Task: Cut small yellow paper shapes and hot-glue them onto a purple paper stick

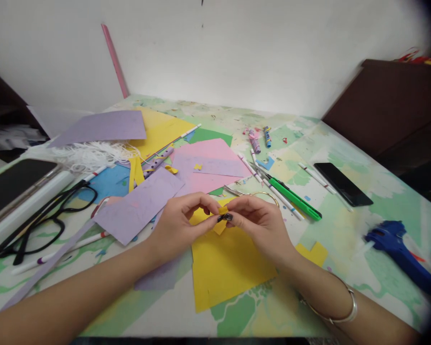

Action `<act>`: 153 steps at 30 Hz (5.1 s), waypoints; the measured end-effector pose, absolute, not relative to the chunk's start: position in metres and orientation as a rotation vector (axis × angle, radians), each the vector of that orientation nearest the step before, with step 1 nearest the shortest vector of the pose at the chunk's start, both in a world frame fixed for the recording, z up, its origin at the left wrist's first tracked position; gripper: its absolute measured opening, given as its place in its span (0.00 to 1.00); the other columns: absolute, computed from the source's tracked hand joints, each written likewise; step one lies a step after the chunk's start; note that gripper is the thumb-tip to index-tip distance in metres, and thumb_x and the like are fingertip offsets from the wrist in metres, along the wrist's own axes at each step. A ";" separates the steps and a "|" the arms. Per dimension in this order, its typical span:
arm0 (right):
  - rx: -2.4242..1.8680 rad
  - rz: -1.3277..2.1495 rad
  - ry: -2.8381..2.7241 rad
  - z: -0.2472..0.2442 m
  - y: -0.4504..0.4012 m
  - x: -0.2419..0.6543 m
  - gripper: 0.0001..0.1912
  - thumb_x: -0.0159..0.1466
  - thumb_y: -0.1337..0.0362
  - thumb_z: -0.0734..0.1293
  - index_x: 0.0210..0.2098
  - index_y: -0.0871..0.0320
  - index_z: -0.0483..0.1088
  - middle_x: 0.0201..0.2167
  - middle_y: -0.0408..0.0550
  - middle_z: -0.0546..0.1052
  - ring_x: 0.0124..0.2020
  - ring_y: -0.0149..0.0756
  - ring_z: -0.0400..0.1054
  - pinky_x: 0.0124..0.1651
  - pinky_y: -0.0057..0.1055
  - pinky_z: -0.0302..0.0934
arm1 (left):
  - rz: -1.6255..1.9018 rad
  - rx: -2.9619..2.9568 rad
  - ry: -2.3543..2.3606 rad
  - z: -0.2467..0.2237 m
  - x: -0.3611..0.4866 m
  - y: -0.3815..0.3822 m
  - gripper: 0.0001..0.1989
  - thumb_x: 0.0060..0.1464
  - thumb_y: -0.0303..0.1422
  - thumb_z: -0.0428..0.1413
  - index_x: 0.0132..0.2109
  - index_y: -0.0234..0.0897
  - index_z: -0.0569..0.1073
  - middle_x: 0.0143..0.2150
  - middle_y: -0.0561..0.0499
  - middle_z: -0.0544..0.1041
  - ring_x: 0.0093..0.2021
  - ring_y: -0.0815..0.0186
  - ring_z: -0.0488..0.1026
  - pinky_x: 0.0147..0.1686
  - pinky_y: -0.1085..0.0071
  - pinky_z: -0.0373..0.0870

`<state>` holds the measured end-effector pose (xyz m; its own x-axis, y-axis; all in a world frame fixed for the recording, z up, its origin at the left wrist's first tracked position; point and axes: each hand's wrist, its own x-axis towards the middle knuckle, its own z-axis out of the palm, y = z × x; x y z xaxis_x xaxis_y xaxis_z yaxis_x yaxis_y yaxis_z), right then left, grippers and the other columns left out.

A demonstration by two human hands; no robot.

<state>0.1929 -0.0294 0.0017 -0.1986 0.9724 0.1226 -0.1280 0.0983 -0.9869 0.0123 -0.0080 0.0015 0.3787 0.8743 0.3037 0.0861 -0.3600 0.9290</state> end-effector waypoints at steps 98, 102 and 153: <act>-0.963 1.508 -1.224 0.006 -0.029 0.191 0.08 0.56 0.63 0.74 0.29 0.60 0.73 0.24 0.43 0.78 0.22 0.24 0.71 0.28 0.21 0.68 | 0.988 1.600 0.962 0.006 0.017 -0.010 0.08 0.50 0.24 0.57 0.27 0.37 0.78 0.26 0.55 0.80 0.28 0.71 0.76 0.30 0.80 0.72; -0.982 1.488 -1.243 0.006 -0.030 0.191 0.09 0.56 0.62 0.74 0.28 0.60 0.72 0.23 0.43 0.77 0.23 0.25 0.71 0.28 0.22 0.68 | 0.989 1.617 0.978 0.007 0.017 -0.009 0.08 0.49 0.24 0.57 0.26 0.37 0.79 0.26 0.54 0.80 0.28 0.70 0.76 0.29 0.79 0.72; -1.050 1.446 -1.506 0.001 -0.032 0.194 0.03 0.57 0.70 0.63 0.28 0.57 0.66 0.24 0.41 0.72 0.28 0.31 0.68 0.34 0.31 0.62 | 0.736 1.444 0.793 0.006 0.021 -0.008 0.04 0.54 0.29 0.55 0.31 0.35 0.69 0.27 0.54 0.73 0.30 0.69 0.73 0.33 0.72 0.68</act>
